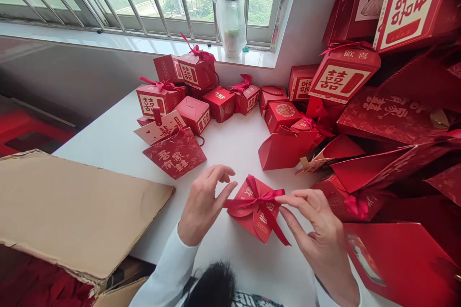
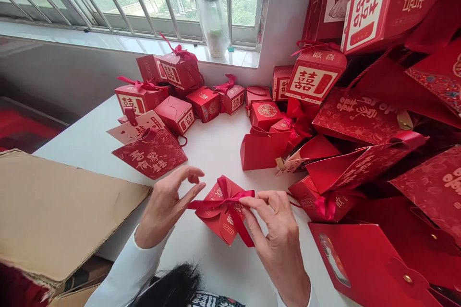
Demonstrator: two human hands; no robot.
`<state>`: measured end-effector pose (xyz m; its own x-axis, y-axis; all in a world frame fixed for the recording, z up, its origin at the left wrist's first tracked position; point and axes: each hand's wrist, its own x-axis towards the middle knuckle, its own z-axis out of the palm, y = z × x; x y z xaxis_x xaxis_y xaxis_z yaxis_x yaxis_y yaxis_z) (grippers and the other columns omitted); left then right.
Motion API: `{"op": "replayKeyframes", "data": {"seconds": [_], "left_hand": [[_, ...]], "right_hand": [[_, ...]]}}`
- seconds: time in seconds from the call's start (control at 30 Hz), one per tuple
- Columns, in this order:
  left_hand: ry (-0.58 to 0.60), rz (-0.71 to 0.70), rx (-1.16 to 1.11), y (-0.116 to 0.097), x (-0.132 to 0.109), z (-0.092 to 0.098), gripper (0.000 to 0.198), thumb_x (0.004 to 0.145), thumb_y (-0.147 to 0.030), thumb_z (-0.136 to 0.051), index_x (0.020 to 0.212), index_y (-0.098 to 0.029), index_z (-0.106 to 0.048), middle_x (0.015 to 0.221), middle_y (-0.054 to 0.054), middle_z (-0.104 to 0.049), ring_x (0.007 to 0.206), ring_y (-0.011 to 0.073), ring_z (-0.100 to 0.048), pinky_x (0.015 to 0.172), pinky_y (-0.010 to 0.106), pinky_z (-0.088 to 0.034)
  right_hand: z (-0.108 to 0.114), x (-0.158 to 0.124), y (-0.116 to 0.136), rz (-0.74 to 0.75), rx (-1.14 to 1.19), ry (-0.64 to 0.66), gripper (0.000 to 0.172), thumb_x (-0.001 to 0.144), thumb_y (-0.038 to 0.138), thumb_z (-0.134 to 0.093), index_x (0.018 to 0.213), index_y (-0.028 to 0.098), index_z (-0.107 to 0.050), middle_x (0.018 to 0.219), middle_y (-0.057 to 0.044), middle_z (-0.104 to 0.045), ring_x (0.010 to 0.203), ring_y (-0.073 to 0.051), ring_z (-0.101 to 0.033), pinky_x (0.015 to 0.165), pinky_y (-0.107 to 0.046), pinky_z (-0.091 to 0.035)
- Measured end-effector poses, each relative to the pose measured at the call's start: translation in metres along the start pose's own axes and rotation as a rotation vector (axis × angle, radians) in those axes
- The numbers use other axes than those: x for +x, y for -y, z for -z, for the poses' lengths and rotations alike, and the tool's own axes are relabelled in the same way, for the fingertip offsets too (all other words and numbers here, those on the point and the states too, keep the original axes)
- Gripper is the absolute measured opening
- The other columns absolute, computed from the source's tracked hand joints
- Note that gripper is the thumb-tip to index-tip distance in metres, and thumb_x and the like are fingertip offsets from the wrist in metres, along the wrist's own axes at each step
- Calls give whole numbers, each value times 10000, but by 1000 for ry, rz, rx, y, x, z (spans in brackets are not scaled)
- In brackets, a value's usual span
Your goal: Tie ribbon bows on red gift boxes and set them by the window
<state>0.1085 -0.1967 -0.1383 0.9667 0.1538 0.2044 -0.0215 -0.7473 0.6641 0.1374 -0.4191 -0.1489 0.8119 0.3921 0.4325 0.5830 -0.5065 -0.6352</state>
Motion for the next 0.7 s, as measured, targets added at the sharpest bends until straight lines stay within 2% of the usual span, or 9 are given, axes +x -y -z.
{"op": "replayKeyframes", "data": {"seconds": [0.13, 0.4, 0.53, 0.7], "left_hand": [[104, -121, -128, 1, 20, -10, 89, 850, -191, -577, 937, -199, -595, 874, 0, -620, 814, 132, -582, 749, 244, -444], [175, -123, -249, 3, 26, -18, 160, 789, -60, -556, 875, -181, -617, 826, -3, -615, 762, 117, -551, 734, 231, -446], [144, -129, -235, 2, 24, -26, 143, 783, -67, -524, 828, -181, -599, 798, -2, -609, 731, 119, -540, 717, 238, -449], [17, -133, -136, 2, 19, -38, 125, 813, -100, -483, 806, -182, -576, 761, -3, -586, 706, 122, -555, 693, 245, -451]], "right_hand": [[-13, -1, 11, 148, -143, 14, 283, 891, 101, -517, 1117, 220, -637, 928, -66, -576, 882, -200, -482, 764, -340, -441], [-30, -2, 9, 212, -216, 10, 278, 874, 72, -536, 1106, 167, -655, 888, -86, -593, 851, -211, -460, 745, -366, -436], [-32, -3, 10, 220, -221, -8, 277, 879, 69, -523, 1092, 181, -659, 863, -82, -596, 839, -209, -470, 735, -361, -445], [-34, -4, 13, 214, -223, -37, 300, 889, 68, -497, 1097, 208, -663, 855, -76, -610, 812, -201, -483, 715, -355, -458]]}}
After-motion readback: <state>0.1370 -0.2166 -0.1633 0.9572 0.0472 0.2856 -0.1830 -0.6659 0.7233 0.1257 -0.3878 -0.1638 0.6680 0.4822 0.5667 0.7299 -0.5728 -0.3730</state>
